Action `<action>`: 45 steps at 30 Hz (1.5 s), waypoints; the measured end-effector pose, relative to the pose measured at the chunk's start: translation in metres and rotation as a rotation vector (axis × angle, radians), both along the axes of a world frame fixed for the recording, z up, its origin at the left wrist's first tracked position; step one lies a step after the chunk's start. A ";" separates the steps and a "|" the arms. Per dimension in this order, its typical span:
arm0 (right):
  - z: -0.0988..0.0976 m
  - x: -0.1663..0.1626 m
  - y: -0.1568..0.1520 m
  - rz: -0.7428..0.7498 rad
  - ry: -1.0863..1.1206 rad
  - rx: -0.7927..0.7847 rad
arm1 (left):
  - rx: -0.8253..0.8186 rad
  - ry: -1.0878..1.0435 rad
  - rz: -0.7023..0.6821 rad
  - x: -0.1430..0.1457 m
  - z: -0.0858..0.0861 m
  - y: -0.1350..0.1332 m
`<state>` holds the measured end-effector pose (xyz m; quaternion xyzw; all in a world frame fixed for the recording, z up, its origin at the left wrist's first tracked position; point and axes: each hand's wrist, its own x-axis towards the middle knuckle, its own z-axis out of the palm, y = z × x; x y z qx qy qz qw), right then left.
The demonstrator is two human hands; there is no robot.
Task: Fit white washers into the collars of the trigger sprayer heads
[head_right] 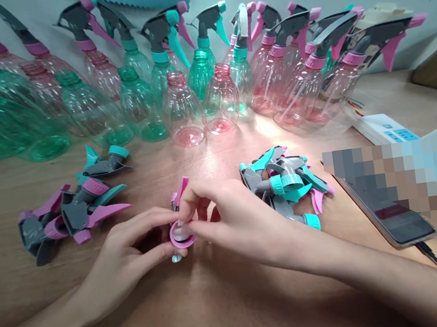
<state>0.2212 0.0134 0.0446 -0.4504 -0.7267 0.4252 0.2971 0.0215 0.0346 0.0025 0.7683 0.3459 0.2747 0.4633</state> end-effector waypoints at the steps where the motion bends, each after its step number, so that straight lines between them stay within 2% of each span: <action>1: 0.003 0.002 0.000 0.003 0.007 -0.002 | -0.007 0.002 0.008 0.000 0.000 0.000; 4: 0.008 0.005 0.001 0.011 -0.054 0.162 | -0.018 0.036 0.043 -0.001 0.000 0.001; 8: 0.005 0.005 -0.001 0.080 -0.174 0.360 | -0.018 0.077 0.052 0.000 0.001 0.001; 18: -0.002 0.000 -0.008 0.162 -0.312 0.537 | 0.000 0.039 0.065 0.001 0.001 0.000; 23: -0.005 -0.008 -0.011 0.236 -0.441 0.634 | 0.072 0.080 0.072 -0.002 0.000 -0.001; 26: -0.009 -0.013 -0.008 0.194 -0.396 0.611 | 0.105 0.079 0.046 -0.003 -0.001 -0.001; 30: -0.011 -0.011 0.000 0.048 -0.112 0.350 | 0.013 0.043 0.071 0.000 -0.001 -0.001; 32: -0.008 -0.006 0.002 0.010 -0.054 0.259 | -0.044 0.005 0.096 0.001 -0.001 -0.001; 38: 0.012 0.004 -0.008 -0.028 -0.316 0.495 | -0.052 -0.001 0.114 0.001 -0.001 -0.002; 41: 0.015 0.005 -0.011 -0.009 -0.308 0.498 | -0.029 0.011 0.101 0.001 -0.001 -0.001; 45: 0.008 0.003 -0.008 0.025 -0.284 0.491 | -0.002 0.018 0.077 0.001 0.000 0.000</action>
